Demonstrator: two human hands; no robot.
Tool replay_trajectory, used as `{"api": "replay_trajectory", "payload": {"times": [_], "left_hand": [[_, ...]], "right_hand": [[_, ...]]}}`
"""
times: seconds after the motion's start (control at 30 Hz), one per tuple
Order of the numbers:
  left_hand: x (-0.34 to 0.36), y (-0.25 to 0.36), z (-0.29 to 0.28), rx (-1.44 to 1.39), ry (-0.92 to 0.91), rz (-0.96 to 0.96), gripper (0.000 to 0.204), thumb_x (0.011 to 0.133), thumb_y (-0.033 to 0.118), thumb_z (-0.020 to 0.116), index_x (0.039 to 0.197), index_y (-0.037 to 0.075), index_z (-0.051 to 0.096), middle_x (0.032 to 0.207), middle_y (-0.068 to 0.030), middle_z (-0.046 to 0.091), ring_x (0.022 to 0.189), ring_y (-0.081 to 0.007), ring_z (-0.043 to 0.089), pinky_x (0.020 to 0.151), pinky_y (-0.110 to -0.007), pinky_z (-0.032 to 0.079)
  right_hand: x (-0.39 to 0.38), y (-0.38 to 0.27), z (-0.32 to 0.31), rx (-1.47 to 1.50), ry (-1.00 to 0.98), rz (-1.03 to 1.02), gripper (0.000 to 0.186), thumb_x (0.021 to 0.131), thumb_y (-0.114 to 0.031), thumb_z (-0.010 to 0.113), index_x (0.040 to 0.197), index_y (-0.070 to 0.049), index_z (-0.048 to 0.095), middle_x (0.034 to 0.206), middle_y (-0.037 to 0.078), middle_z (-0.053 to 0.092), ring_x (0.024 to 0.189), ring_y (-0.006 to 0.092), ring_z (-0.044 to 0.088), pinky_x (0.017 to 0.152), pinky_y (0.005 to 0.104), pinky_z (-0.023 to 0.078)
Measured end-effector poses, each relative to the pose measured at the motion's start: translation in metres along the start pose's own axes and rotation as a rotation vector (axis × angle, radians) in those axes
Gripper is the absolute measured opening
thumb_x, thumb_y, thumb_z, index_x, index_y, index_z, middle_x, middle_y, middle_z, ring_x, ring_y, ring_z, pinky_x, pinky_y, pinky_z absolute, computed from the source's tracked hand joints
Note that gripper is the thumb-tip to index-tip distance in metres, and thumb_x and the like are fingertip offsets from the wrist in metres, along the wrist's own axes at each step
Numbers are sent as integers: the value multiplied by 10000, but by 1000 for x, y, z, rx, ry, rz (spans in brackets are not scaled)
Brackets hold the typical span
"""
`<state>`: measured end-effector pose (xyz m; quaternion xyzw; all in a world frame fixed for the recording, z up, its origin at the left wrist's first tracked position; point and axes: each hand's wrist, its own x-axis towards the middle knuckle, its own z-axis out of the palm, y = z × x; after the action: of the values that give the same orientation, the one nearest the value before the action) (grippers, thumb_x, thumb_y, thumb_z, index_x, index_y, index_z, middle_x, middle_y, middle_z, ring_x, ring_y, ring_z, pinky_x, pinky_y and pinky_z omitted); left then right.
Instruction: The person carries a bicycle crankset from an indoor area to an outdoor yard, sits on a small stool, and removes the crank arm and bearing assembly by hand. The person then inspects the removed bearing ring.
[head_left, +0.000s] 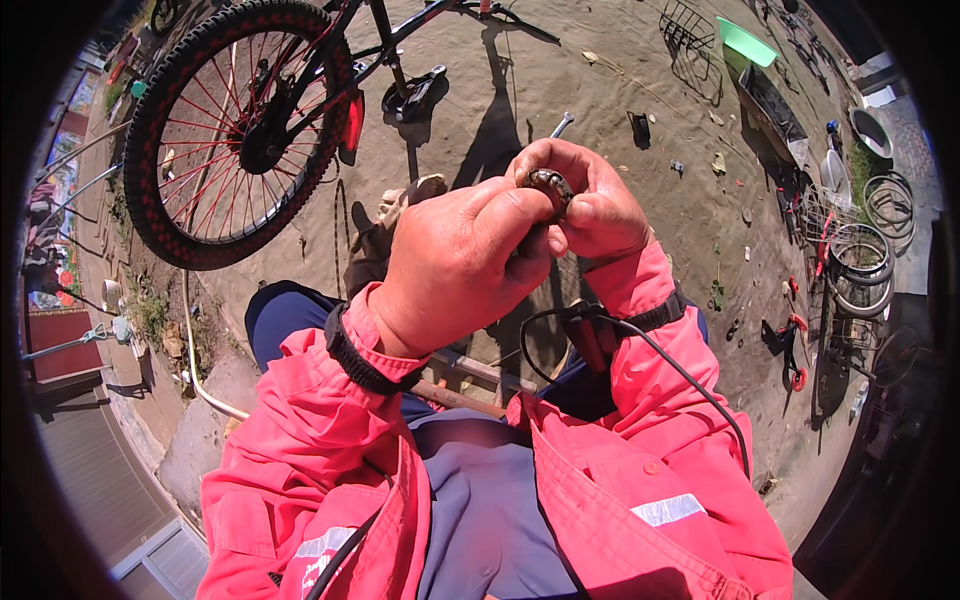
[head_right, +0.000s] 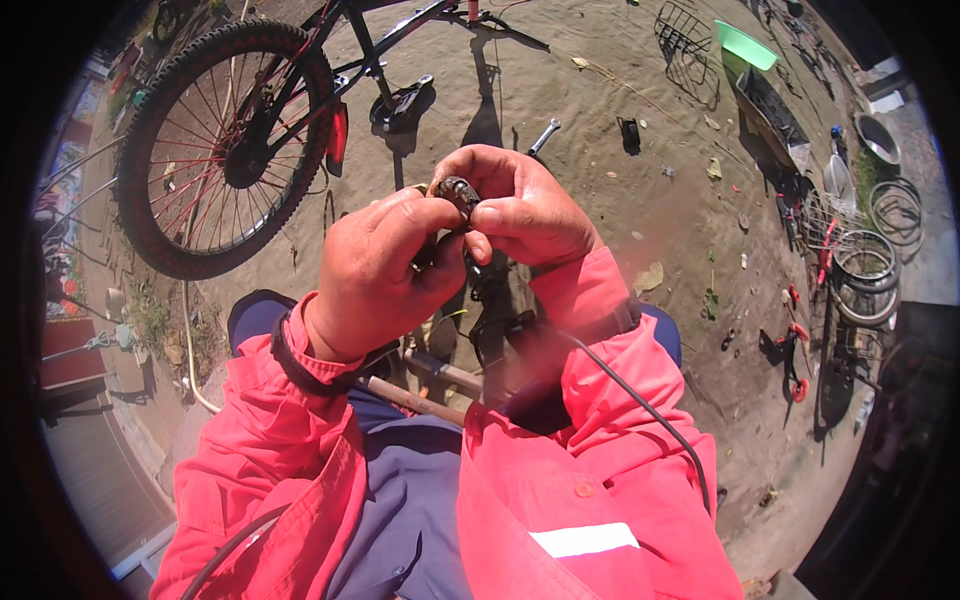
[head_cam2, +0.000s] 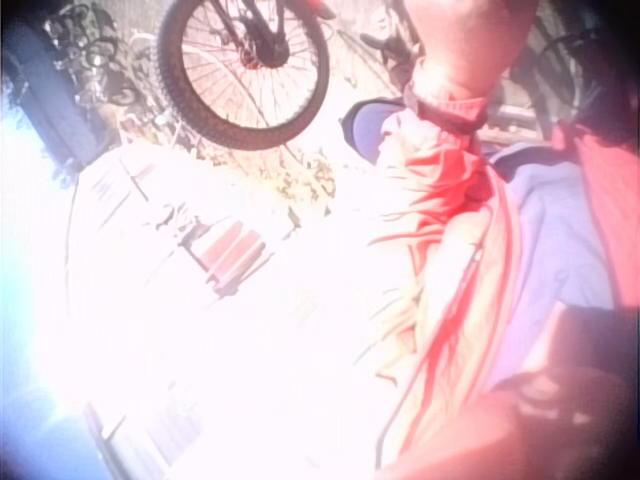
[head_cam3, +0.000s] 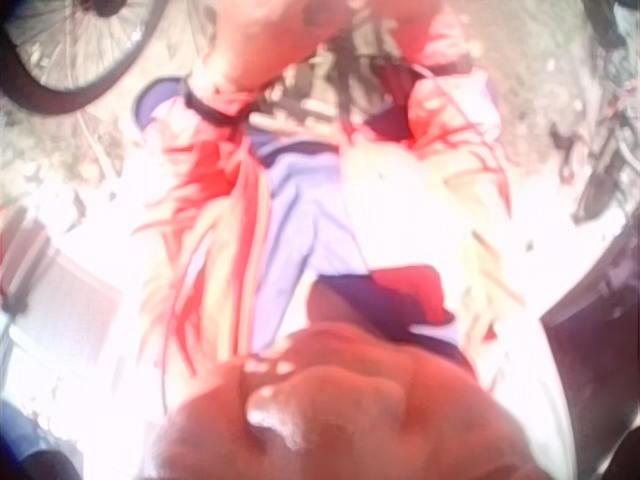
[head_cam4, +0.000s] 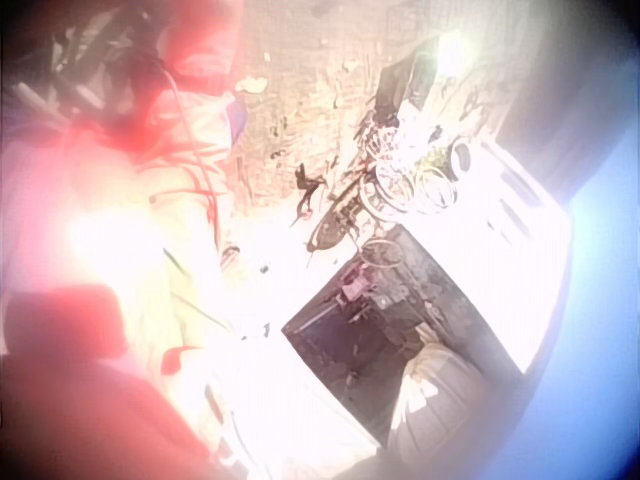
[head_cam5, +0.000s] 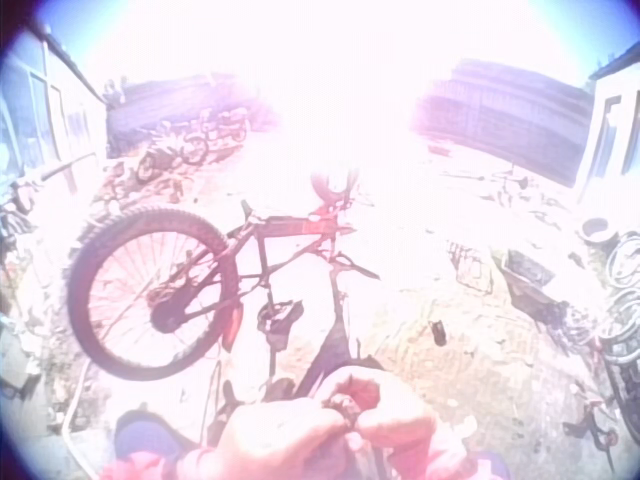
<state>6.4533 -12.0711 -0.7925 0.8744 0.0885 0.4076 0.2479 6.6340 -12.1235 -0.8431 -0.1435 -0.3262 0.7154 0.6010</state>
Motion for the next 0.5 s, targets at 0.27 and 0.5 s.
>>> {"api": "replay_trajectory", "payload": {"times": [0.27, 0.5], "left_hand": [[-3, -1, 2, -12, -13, -32, 238, 771, 18, 727, 965, 56, 595, 789, -98, 647, 668, -289, 660, 559, -353, 504], [-1, 2, -1, -10, -36, -61, 233, 790, 23, 720, 987, 52, 599, 811, -98, 661, 679, -289, 669, 567, -353, 509]], "right_hand": [[0, -1, -1, -17, 7, 7, 551, 792, -172, 809, 1205, 69, 535, 945, 109, 663, 641, 134, 649, 591, 231, 543], [-1, -1, -3, 10, -1, 4, 546, 793, -150, 807, 1214, 63, 532, 954, 110, 667, 645, 138, 654, 592, 236, 548]]}}
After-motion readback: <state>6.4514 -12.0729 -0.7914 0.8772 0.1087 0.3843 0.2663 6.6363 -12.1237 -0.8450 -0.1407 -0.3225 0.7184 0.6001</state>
